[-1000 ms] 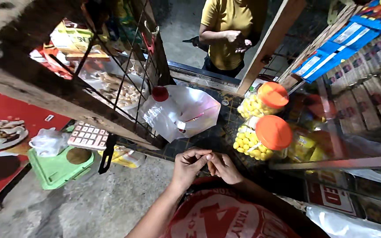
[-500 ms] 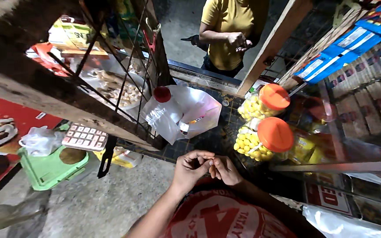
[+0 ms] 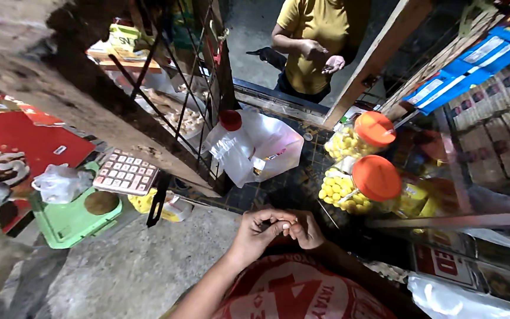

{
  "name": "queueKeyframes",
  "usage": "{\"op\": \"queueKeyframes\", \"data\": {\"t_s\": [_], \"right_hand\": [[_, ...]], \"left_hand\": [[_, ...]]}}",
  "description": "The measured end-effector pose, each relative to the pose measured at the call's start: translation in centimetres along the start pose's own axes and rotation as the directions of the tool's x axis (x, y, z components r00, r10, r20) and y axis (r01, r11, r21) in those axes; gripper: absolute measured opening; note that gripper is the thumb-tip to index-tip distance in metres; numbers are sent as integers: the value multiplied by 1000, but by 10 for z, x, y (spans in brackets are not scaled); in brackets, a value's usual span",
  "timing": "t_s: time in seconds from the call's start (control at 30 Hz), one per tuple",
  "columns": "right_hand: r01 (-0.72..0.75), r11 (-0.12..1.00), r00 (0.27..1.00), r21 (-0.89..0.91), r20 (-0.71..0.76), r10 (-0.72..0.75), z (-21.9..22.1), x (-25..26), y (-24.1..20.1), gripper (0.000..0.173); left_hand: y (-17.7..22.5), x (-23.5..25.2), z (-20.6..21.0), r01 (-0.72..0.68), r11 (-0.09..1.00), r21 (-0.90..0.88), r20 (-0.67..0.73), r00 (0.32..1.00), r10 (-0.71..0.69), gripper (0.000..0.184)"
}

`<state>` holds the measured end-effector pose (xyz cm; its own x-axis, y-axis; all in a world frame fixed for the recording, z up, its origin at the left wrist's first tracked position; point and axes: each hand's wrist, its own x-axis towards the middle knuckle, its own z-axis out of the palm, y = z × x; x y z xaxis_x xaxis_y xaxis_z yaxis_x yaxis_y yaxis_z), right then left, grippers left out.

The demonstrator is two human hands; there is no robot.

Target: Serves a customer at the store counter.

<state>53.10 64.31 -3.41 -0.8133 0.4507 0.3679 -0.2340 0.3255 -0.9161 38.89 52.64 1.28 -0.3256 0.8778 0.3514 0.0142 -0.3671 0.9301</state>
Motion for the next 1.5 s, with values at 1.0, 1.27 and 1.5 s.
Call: {"op": "queueKeyframes", "data": {"t_s": [1.0, 1.27, 1.5], "right_hand": [[230, 850, 958, -475, -43, -283, 4, -12, 1, 43], [255, 807, 960, -533, 39, -278, 5, -11, -1, 40], [271, 807, 958, -524, 63, -280, 5, -12, -1, 40]], "left_hand": [[8, -37, 9, -133, 798, 588, -66, 975, 212, 17], [6, -48, 17, -71, 727, 683, -199, 940, 278, 20], [5, -51, 20, -51, 730, 681, -245, 924, 294, 19]]}}
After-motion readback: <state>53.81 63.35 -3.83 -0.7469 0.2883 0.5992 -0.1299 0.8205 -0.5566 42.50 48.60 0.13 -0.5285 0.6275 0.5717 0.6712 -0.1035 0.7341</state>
